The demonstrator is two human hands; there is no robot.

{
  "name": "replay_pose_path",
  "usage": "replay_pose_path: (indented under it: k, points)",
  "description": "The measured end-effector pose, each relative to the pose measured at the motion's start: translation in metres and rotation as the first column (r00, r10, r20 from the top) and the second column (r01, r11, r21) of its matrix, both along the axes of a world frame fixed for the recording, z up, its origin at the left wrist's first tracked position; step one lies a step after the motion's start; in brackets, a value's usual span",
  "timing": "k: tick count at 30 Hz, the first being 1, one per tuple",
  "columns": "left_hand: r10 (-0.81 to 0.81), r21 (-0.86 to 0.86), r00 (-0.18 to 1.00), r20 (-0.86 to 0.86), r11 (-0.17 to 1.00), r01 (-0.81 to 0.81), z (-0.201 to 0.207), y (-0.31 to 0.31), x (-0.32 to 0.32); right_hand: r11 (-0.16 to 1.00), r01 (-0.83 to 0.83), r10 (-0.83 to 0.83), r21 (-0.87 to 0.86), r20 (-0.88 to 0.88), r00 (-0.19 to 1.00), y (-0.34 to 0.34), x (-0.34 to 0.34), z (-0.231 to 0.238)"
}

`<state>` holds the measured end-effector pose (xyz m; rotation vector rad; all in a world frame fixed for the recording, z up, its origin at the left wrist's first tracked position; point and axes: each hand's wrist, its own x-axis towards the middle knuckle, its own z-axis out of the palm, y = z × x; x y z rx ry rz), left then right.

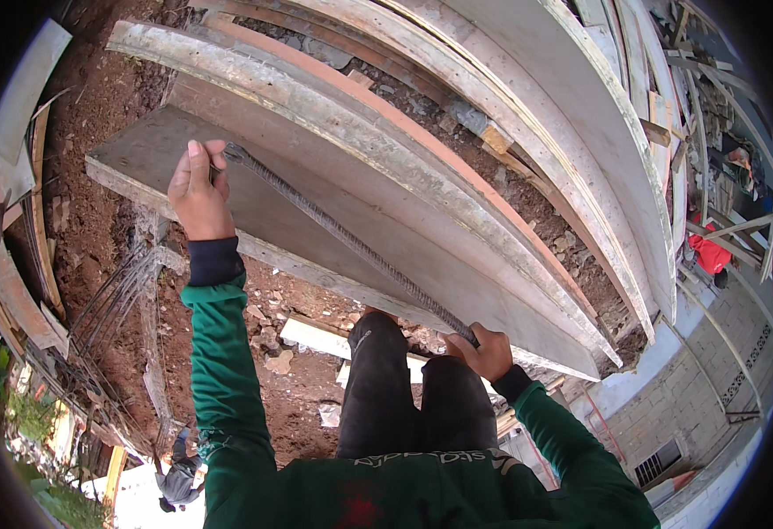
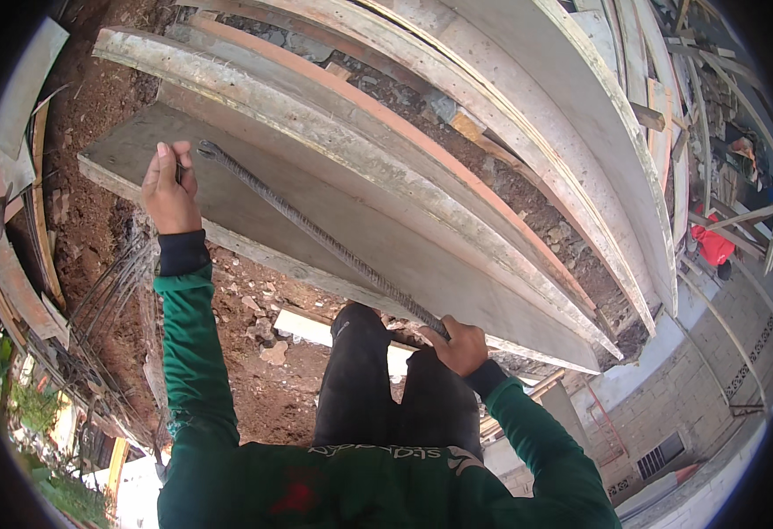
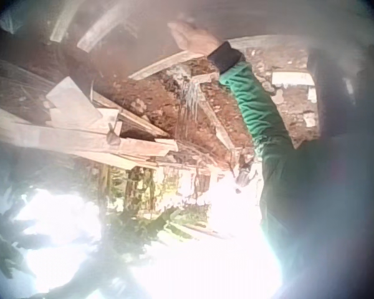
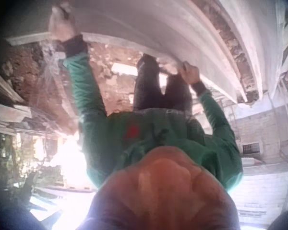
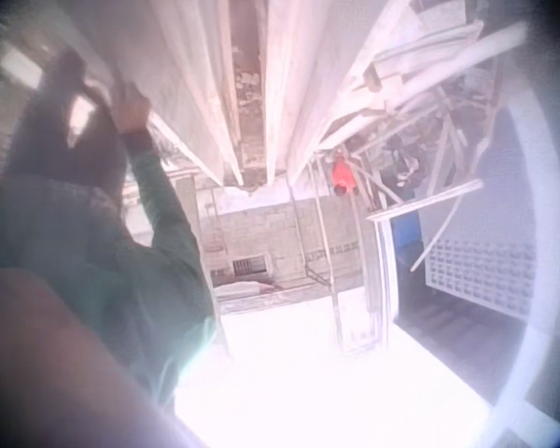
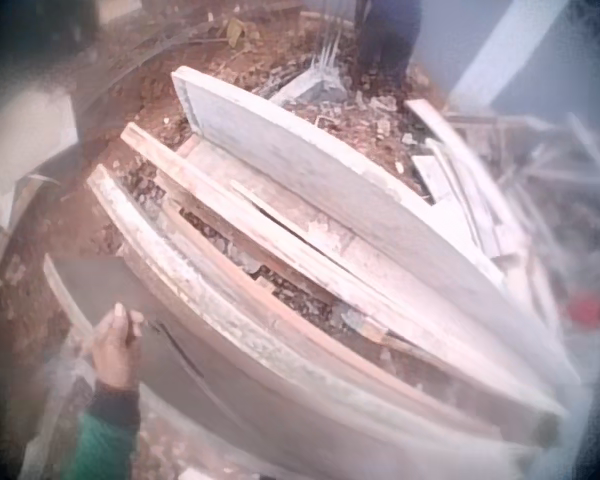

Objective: The person places a long metal rod into a wooden formwork structure, then uses a hammer to drive nails into a wooden plank to secure it. The work occurs on a construction site with other workers visible in the background.

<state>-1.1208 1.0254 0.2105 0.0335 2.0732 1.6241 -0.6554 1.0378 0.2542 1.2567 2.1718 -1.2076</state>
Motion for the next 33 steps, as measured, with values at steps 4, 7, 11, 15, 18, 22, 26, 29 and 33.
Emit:
replay_pose_path:
  k: [4, 7, 11, 15, 18, 22, 26, 29, 33]
  points:
    - [-0.022, 0.110, 0.902, 0.432, 0.994, -0.028, -0.006, -0.043, 0.109, 1.000, 0.019, -0.020, 0.006, 0.082, 0.996, -0.018, 0.071, 0.045]
    - [-0.084, 0.172, 0.763, 0.640, 0.984, -0.036, -0.004, -0.067, 0.187, 0.997, 0.071, -0.058, -0.043, 0.258, 0.964, -0.047, 0.140, 0.060]
    - [-0.134, 0.168, 0.734, 0.666, 0.985, 0.027, 0.016, -0.078, 0.267, 0.981, 0.194, -0.190, 0.014, 0.296, 0.936, -0.073, 0.204, 0.082]
    - [-0.211, 0.143, 0.738, 0.641, 0.977, 0.156, 0.034, -0.073, 0.329, 0.946, 0.323, -0.318, 0.034, 0.310, 0.896, -0.117, 0.282, 0.086]
    - [-0.310, 0.133, 0.742, 0.594, 0.948, 0.290, 0.040, -0.070, 0.382, 0.910, 0.399, -0.414, 0.109, 0.266, 0.871, -0.161, 0.345, 0.087]
    - [-0.448, 0.143, 0.701, 0.555, 0.882, 0.450, 0.048, -0.068, 0.469, 0.816, 0.541, -0.574, 0.202, 0.170, 0.801, -0.228, 0.415, 0.101]
    - [-0.548, 0.144, 0.598, 0.584, 0.796, 0.588, 0.057, -0.072, 0.567, 0.627, 0.775, -0.771, 0.076, 0.202, 0.604, -0.304, 0.478, 0.137]
    - [-0.647, 0.120, 0.492, 0.583, 0.667, 0.736, 0.064, -0.083, 0.640, 0.435, 0.894, -0.890, 0.104, 0.197, 0.410, -0.377, 0.514, 0.148]
    - [-0.745, 0.154, 0.254, 0.617, 0.431, 0.889, 0.056, -0.113, 0.737, 0.083, 0.989, -0.980, 0.123, 0.189, 0.059, -0.438, 0.522, 0.168]
